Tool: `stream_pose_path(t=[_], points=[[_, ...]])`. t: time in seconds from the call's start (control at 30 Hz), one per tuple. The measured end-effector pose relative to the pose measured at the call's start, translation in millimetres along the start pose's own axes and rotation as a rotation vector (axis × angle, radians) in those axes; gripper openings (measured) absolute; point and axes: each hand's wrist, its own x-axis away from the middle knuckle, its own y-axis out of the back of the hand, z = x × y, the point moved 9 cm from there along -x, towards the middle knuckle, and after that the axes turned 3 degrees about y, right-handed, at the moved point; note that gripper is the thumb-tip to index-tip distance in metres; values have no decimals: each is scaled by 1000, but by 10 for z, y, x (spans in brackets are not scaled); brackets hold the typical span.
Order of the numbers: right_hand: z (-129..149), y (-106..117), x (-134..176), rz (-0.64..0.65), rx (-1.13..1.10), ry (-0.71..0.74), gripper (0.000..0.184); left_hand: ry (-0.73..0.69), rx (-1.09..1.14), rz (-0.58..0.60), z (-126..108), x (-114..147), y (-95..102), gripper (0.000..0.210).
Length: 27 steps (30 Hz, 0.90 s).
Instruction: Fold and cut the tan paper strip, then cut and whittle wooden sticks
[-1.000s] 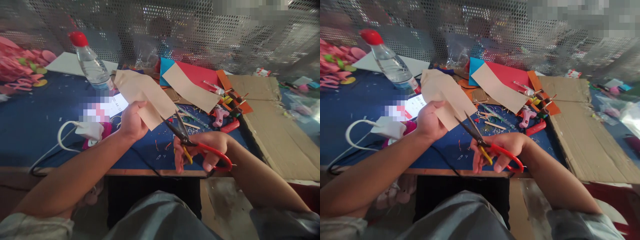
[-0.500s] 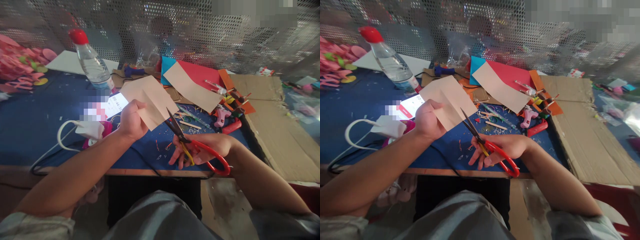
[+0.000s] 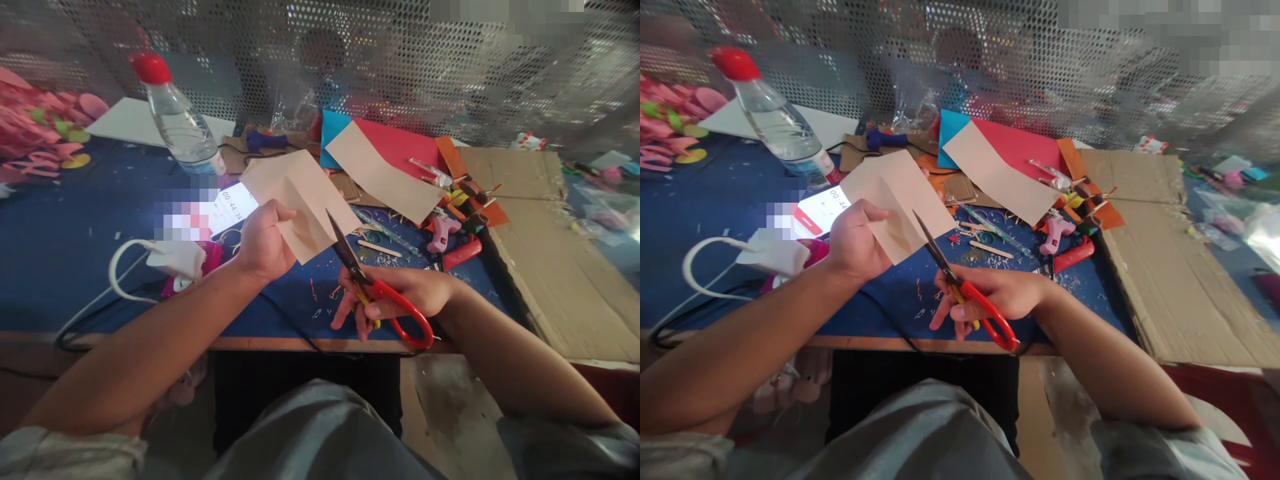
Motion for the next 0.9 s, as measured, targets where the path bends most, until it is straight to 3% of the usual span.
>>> stream_pose_path(t=[0.43, 0.9], points=[[-26, -4, 9, -42, -14, -19, 57, 18, 15, -15, 15, 11, 5, 48], [0, -12, -10, -66, 3, -22, 44, 17, 13, 17, 17, 22, -12, 45]])
